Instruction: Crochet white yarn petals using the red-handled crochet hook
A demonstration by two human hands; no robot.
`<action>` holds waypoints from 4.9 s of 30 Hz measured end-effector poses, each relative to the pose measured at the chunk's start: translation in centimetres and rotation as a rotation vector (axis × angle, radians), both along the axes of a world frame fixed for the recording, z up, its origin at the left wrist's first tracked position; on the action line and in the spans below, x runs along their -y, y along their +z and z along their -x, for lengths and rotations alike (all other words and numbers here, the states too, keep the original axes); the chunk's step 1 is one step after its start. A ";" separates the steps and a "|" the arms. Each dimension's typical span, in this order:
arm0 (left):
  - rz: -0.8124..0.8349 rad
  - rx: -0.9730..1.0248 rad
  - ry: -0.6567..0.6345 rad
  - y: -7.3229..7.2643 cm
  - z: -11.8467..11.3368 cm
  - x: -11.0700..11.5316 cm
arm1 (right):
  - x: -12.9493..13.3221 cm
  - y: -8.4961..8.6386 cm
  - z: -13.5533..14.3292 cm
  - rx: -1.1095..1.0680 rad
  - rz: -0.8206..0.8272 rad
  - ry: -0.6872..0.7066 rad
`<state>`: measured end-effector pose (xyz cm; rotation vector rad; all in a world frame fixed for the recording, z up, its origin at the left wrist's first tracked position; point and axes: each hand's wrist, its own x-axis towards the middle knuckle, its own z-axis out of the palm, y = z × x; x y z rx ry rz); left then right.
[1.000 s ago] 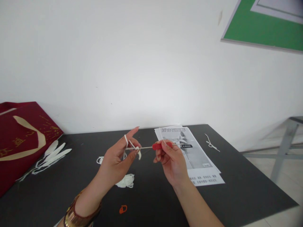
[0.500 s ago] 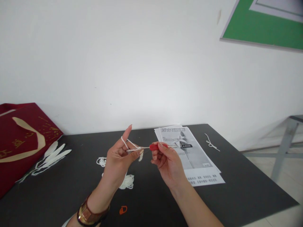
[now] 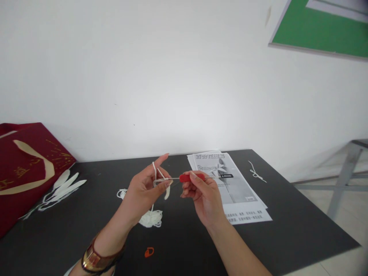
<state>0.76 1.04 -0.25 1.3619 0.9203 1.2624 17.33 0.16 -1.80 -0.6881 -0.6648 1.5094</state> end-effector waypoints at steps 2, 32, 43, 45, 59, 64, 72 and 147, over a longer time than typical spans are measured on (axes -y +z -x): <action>-0.008 -0.046 0.016 0.0 0.1 -0.1 | 0.0 0.0 0.0 0.002 -0.002 0.000; 0.316 0.505 -0.001 -1.0 -1.5 -0.2 | 1.5 -2.2 0.0 1.046 -1.095 -0.445; 0.209 0.369 -0.013 0.1 -0.3 0.1 | 1.3 -1.5 0.1 0.721 -0.799 -0.300; 0.181 0.385 0.050 -0.3 -0.9 0.1 | 1.3 -1.5 0.3 0.752 -0.741 -0.314; 0.277 0.451 -0.139 0.1 0.3 -0.1 | 1.5 -2.2 -0.3 0.910 -1.066 -0.320; 0.272 0.414 -0.192 0.4 0.8 0.0 | 1.7 -1.6 0.6 0.541 -0.711 -0.194; 0.165 0.394 -0.041 1.0 0.7 0.4 | 1.2 -1.1 0.7 0.253 -0.461 -0.151; -0.139 0.100 0.014 -1.3 -1.2 0.3 | 0.1 0.4 -0.2 -0.049 -0.018 0.025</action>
